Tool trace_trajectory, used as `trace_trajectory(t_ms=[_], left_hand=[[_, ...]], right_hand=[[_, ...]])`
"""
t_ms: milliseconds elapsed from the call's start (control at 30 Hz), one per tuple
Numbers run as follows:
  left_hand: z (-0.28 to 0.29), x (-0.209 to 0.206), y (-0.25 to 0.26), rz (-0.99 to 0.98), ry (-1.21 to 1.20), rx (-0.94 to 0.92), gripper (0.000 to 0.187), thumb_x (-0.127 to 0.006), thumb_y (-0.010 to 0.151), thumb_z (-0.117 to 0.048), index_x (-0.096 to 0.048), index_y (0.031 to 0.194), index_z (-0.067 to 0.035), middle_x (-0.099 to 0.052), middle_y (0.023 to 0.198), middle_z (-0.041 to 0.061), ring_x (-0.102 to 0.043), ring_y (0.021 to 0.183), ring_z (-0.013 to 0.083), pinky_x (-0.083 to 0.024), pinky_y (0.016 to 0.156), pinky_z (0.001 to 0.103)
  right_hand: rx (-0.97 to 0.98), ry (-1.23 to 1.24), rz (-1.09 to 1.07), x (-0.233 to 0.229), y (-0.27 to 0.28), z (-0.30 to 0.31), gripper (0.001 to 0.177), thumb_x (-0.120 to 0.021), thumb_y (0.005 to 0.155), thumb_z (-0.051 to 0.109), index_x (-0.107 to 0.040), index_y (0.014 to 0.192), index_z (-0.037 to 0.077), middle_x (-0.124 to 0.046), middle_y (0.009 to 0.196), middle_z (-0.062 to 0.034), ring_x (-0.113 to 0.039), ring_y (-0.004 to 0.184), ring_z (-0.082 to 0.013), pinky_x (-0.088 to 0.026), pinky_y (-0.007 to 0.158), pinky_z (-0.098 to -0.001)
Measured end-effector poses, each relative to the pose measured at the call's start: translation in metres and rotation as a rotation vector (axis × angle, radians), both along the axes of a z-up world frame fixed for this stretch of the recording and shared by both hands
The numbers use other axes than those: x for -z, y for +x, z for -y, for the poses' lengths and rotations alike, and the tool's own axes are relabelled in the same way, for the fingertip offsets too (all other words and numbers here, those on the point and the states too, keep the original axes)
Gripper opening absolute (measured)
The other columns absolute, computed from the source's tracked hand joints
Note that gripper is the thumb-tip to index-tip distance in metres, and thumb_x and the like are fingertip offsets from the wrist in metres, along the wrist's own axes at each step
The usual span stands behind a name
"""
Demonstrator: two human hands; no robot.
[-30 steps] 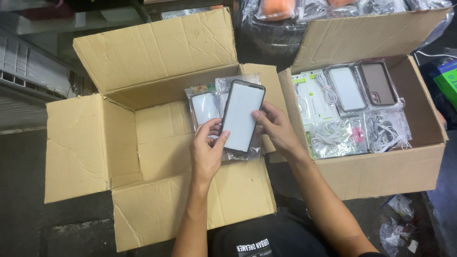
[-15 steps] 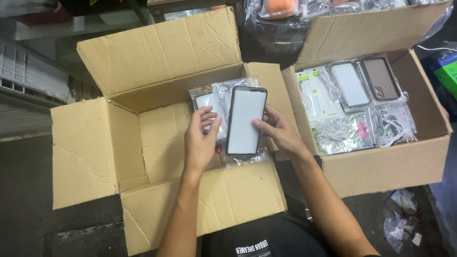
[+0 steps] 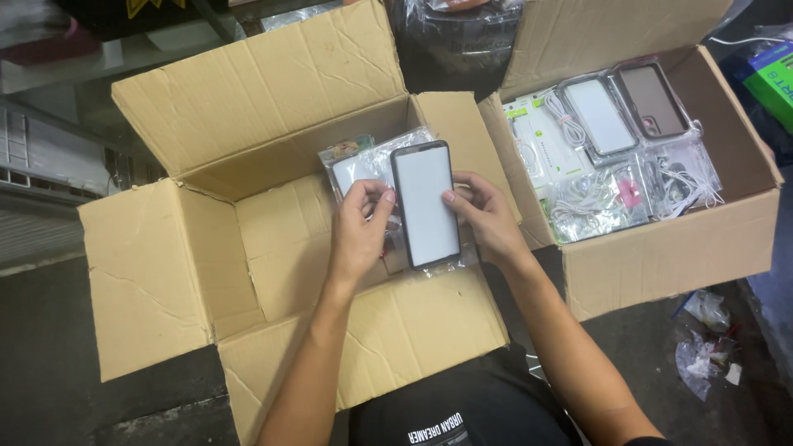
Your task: Packing various phone cases into cardboard boxes.
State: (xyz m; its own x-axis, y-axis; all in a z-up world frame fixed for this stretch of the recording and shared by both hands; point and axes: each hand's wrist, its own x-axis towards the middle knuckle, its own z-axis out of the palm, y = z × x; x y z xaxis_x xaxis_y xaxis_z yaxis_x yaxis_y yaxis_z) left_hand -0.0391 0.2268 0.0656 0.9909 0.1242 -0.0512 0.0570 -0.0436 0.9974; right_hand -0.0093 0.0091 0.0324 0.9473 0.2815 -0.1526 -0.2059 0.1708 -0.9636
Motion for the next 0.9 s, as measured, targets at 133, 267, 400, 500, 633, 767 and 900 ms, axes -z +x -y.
trace_trajectory(t_ms=[133,267,400,500,633,767,900], left_hand=[[0.014,-0.032,-0.013,0.219,0.214,-0.122,0.030,-0.068,0.097,-0.010,-0.056,0.121,0.003,-0.065,0.108,0.010,-0.066,0.096,0.0153,-0.056,0.075,0.029],[0.019,-0.035,-0.016,0.289,0.492,-0.125,0.032,-0.077,0.092,-0.013,-0.064,0.117,0.000,-0.065,0.105,0.011,-0.064,0.092,0.0194,-0.055,0.080,0.035],[0.022,-0.028,-0.009,0.162,0.413,-0.011,0.038,-0.083,0.084,-0.020,-0.068,0.114,-0.001,-0.068,0.103,0.010,-0.065,0.084,0.0173,-0.056,0.077,0.033],[0.025,-0.018,-0.002,0.096,0.424,0.029,0.042,-0.087,0.080,-0.022,-0.068,0.110,0.001,-0.069,0.099,0.010,-0.065,0.081,0.0174,-0.056,0.074,0.032],[0.017,0.014,0.013,-0.019,0.309,0.094,0.037,-0.086,0.082,-0.022,-0.070,0.106,0.001,-0.072,0.094,0.008,-0.067,0.080,0.0145,-0.057,0.073,0.031],[-0.006,0.028,0.026,-0.064,0.004,0.186,0.031,-0.080,0.088,-0.018,-0.069,0.111,0.000,-0.075,0.097,0.005,-0.068,0.086,0.0109,-0.056,0.075,0.028],[-0.040,0.038,0.040,-0.251,-0.121,0.054,0.030,-0.076,0.091,-0.016,-0.067,0.114,-0.001,-0.077,0.096,0.006,-0.067,0.082,0.0104,-0.052,0.069,0.027]], right_hand=[[0.080,0.114,-0.058,0.002,-0.002,0.001,0.032,-0.068,0.098,0.012,-0.061,0.126,-0.002,-0.076,0.100,-0.0053,-0.066,0.082,-0.0048,-0.049,0.063,-0.0183],[0.135,0.138,-0.065,0.007,-0.001,0.007,0.028,-0.073,0.098,0.011,-0.063,0.122,0.001,-0.073,0.095,-0.0023,-0.054,0.069,-0.0003,-0.040,0.054,-0.0150],[0.171,0.085,-0.080,-0.003,0.000,0.009,0.025,-0.074,0.093,0.009,-0.062,0.114,0.003,-0.075,0.096,-0.0018,-0.066,0.078,-0.0025,-0.047,0.058,-0.0148],[0.163,0.032,-0.086,0.003,0.004,0.013,0.024,-0.077,0.090,0.006,-0.062,0.109,0.005,-0.073,0.092,-0.0033,-0.066,0.077,-0.0050,-0.049,0.060,-0.0168],[0.150,0.109,-0.063,0.014,0.010,0.027,0.025,-0.079,0.088,0.003,-0.059,0.102,0.007,-0.070,0.092,-0.0029,-0.069,0.081,-0.0075,-0.053,0.062,-0.0208],[0.137,0.183,-0.032,0.001,0.016,0.040,0.015,-0.075,0.094,0.004,-0.060,0.097,0.004,-0.072,0.094,-0.0086,-0.070,0.083,-0.0136,-0.057,0.065,-0.0262],[0.230,0.106,-0.059,-0.015,0.021,0.059,0.013,-0.071,0.096,0.007,-0.057,0.096,0.006,-0.072,0.094,-0.0086,-0.073,0.083,-0.0171,-0.061,0.065,-0.0285]])
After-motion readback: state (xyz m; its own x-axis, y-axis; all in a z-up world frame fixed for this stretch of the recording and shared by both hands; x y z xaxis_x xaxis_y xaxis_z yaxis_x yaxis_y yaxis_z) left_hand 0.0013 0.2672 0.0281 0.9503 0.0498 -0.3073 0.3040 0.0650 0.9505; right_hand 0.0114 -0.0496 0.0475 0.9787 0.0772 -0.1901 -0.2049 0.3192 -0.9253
